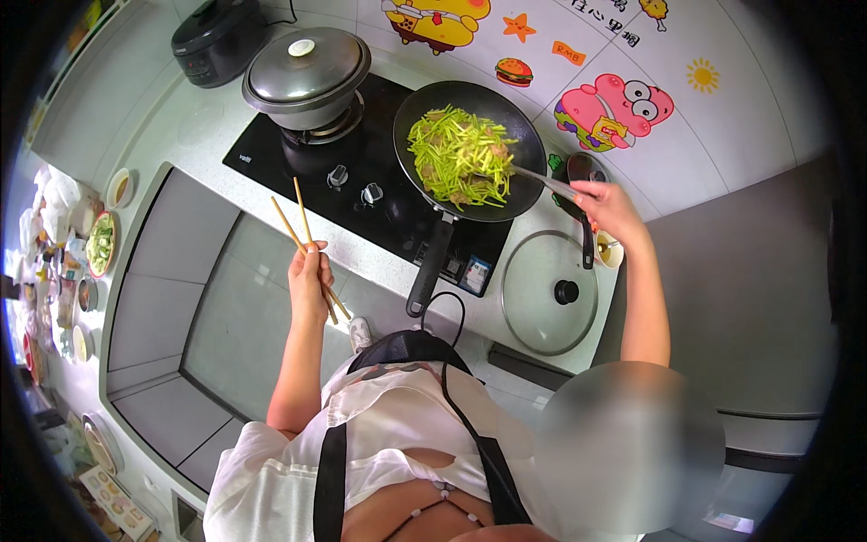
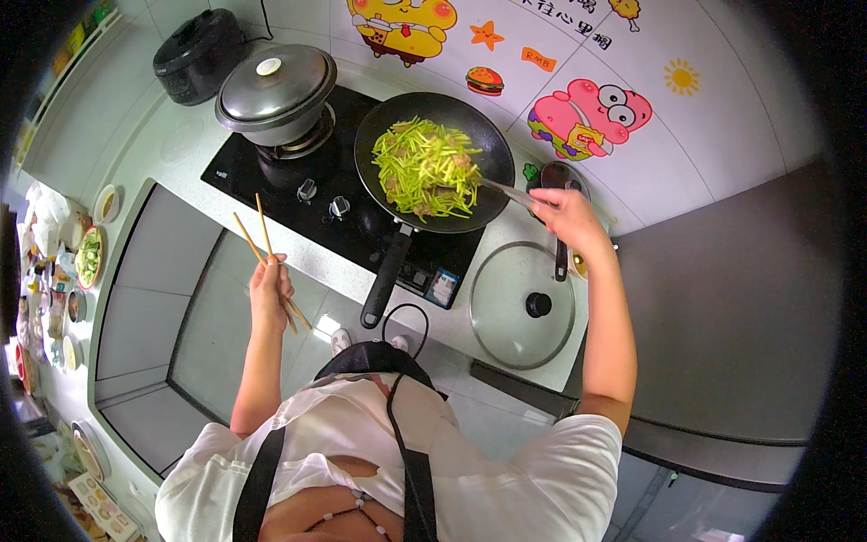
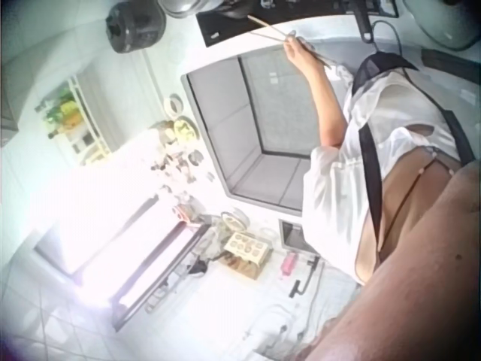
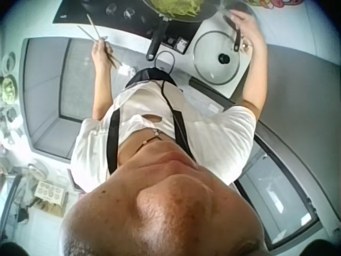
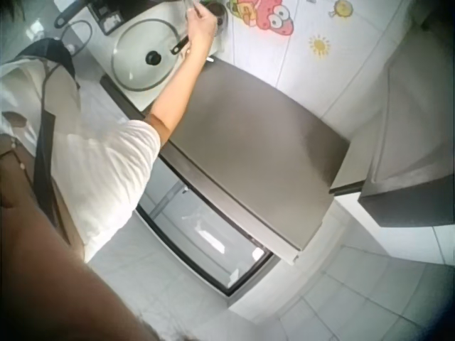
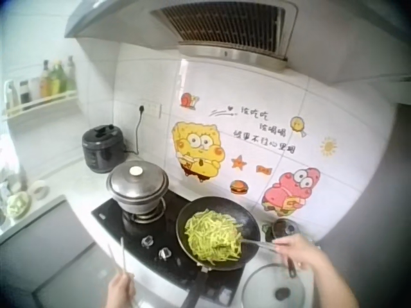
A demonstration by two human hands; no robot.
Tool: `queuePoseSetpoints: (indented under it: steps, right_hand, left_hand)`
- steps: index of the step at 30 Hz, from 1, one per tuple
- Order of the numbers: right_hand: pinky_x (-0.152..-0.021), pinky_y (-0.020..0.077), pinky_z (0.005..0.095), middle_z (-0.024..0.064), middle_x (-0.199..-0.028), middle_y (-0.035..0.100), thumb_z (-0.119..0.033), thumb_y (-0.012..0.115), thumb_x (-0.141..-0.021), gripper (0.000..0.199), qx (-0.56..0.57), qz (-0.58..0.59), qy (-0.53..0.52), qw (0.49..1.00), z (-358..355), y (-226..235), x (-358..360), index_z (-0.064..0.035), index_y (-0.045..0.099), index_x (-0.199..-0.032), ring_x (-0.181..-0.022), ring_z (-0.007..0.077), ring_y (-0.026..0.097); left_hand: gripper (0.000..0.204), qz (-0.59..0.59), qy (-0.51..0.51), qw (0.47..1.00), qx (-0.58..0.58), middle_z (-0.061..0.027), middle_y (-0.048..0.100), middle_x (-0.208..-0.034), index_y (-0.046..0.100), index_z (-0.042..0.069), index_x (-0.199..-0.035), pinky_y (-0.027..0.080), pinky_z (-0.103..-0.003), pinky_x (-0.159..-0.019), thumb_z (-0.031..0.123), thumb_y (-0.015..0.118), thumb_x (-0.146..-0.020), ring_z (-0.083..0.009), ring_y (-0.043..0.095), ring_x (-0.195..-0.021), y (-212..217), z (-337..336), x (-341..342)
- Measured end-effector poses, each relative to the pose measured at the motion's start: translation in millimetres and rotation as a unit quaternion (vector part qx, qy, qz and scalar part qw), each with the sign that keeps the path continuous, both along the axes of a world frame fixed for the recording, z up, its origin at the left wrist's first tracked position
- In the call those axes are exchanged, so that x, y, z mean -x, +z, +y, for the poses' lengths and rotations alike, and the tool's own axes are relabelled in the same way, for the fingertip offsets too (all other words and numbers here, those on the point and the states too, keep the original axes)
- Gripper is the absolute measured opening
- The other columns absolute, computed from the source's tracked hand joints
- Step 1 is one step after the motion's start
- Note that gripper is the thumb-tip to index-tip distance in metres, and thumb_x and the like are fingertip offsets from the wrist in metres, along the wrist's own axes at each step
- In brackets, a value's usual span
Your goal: The person stir-fries vegetables in a pan using a ladle and chopsticks, then pours oil from a bottle into the pan.
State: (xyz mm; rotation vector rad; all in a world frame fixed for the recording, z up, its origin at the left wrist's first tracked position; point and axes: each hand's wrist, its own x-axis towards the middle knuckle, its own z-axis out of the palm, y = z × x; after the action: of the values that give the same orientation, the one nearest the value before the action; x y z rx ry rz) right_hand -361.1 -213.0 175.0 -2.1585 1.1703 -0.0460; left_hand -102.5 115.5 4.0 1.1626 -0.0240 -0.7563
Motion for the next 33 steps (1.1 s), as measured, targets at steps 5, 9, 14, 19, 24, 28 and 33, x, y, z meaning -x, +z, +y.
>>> queuePoseSetpoints:
  steps: [5,9,14,19,24,28,33]
  right_hand:
    - [-0.050,0.0429,0.0230,0.0005,-0.067,0.057,-0.016,0.057,-0.082,0.033,0.043,0.006,-0.003,0.999,6.3,11.7,-14.3,-0.0041,0.057,-0.112,-0.057,0.0072,0.051]
    - [-0.063,0.0479,0.0305,0.0103,-0.081,0.064,-0.020,0.059,-0.080,0.035,0.146,0.084,-0.016,0.986,2.9,8.7,0.4,-0.0080,0.057,-0.112,-0.070,0.0194,0.061]
    - [-0.064,0.0474,0.0395,0.0141,-0.080,0.063,-0.029,0.060,-0.078,0.032,0.349,0.133,0.007,0.928,-6.3,-22.5,14.2,-0.0204,0.060,-0.109,-0.072,0.0307,0.061]
    - [-0.064,0.0469,0.0377,0.0158,-0.085,0.063,-0.029,0.060,-0.079,0.037,0.208,-0.013,0.012,0.978,-37.6,-112.7,9.5,-0.0198,0.057,-0.114,-0.072,0.0299,0.061]
    - [-0.042,0.0313,0.0185,-0.0038,-0.062,0.050,-0.023,0.058,-0.084,0.035,-0.185,-0.139,-0.091,0.969,3.4,-106.2,-35.3,-0.0090,0.055,-0.117,-0.050,0.0033,0.041]
    - [-0.043,0.0331,0.0192,-0.0026,-0.063,0.051,-0.022,0.058,-0.084,0.035,-0.211,-0.121,-0.109,0.964,5.2,-92.2,-13.8,-0.0098,0.056,-0.116,-0.049,0.0040,0.042]
    - [-0.061,0.0468,0.0335,0.0096,-0.079,0.065,-0.025,0.061,-0.078,0.036,0.148,-0.066,0.002,0.987,3.6,-65.9,15.7,-0.0138,0.057,-0.113,-0.064,0.0238,0.061]
  left_hand:
    - [0.017,0.014,0.015,1.000,0.010,0.0034,0.038,-0.060,0.049,0.005,-0.093,0.028,-0.019,-0.044,0.021,0.043,-0.091,-0.0050,0.030,-0.045,-2.2,1.4,-0.8]
    - [0.018,0.012,0.020,1.000,0.008,0.0031,0.037,-0.060,0.049,0.005,-0.093,0.027,-0.019,-0.043,0.021,0.043,-0.091,-0.0050,0.030,-0.045,-6.2,4.2,0.5]
    - [0.018,0.012,0.029,1.000,-0.002,0.0029,0.038,-0.059,0.049,0.004,-0.093,0.026,-0.019,-0.043,0.021,0.043,-0.091,-0.0051,0.029,-0.044,-3.5,8.3,1.5]
    - [0.017,0.015,0.035,0.999,-0.012,0.0027,0.039,-0.059,0.049,0.005,-0.093,0.026,-0.019,-0.042,0.020,0.043,-0.091,-0.0052,0.029,-0.044,-0.4,11.5,2.9]
    - [0.017,0.017,0.033,0.999,-0.020,0.0023,0.040,-0.060,0.049,0.004,-0.093,0.027,-0.019,-0.042,0.020,0.043,-0.091,-0.0053,0.030,-0.044,-2.2,11.9,3.7]
    - [0.017,0.014,0.031,0.999,-0.011,0.0027,0.039,-0.060,0.050,0.004,-0.093,0.027,-0.019,-0.043,0.020,0.043,-0.091,-0.0052,0.030,-0.045,1.9,7.5,2.7]
    - [0.018,0.012,0.020,1.000,-0.001,0.0020,0.040,-0.060,0.049,0.003,-0.093,0.026,-0.020,-0.041,0.020,0.043,-0.091,-0.0055,0.031,-0.043,4.9,3.4,2.6]
